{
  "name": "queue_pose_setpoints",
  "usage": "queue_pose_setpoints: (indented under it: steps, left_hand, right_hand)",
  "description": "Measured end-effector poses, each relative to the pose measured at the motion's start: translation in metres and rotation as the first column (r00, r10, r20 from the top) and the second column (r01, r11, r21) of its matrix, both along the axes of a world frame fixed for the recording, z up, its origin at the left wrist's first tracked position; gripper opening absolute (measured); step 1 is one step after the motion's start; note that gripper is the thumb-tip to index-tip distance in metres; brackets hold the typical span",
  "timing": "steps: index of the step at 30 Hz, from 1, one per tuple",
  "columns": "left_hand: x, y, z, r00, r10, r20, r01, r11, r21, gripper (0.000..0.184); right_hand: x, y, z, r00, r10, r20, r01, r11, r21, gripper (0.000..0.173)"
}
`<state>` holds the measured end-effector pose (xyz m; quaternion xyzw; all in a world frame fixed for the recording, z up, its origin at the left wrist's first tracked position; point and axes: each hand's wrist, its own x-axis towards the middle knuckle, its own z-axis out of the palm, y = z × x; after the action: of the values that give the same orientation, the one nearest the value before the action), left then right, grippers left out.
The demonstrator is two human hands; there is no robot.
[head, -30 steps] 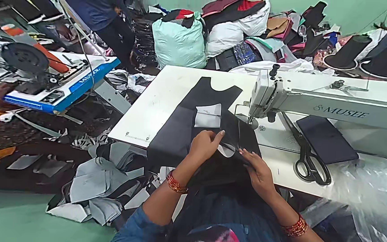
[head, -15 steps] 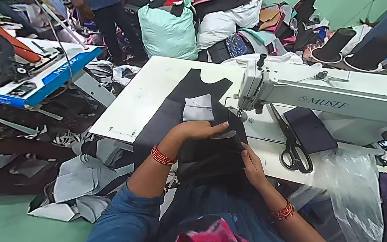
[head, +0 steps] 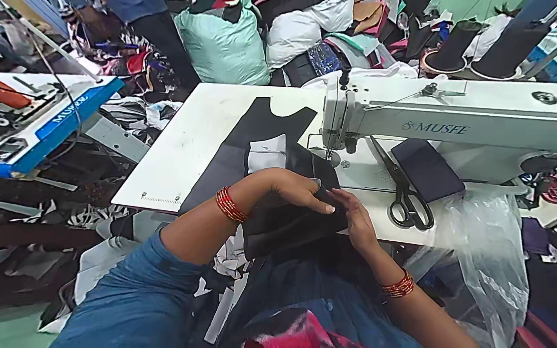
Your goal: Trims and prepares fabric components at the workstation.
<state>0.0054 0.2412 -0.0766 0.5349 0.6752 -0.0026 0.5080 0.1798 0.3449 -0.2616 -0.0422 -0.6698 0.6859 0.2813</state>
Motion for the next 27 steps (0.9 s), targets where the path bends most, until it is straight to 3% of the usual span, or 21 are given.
queue_pose_setpoints:
  steps: [2,12,17,20,24,27]
  left_hand:
    - [0.0,0.0,-0.002,1.0,-0.023,0.0,0.023,1.0,-0.013,0.054]
    - [0.011,-0.013,-0.008,0.971,0.182,0.158,-0.18,0.983,-0.029,0.043]
    - [0.008,-0.018,-0.015,0.95,0.23,0.21,-0.235,0.972,-0.002,0.039]
    - [0.006,-0.018,-0.014,0.956,0.237,0.174,-0.25,0.966,0.059,0.037]
    - [0.004,-0.015,-0.015,0.981,0.157,0.116,-0.172,0.975,0.139,0.038]
    - [0.007,-0.01,-0.009,1.0,0.017,0.008,-0.018,0.987,0.162,0.038]
  right_hand:
    - [0.001,0.0,0.0,1.0,0.008,-0.018,-0.008,1.0,-0.005,0.062]
    - [0.002,0.003,-0.002,0.997,0.06,-0.049,-0.06,0.998,0.011,0.077]
    - [0.006,0.0,0.014,0.996,0.071,0.052,-0.072,0.997,0.011,0.048]
    - [0.006,0.001,0.013,0.992,0.112,0.049,-0.113,0.993,0.016,0.053]
    - [0.005,-0.003,0.008,0.992,0.112,0.064,-0.115,0.992,0.056,0.051]
    - [0.003,-0.005,0.007,0.995,0.077,0.062,-0.083,0.991,0.102,0.045]
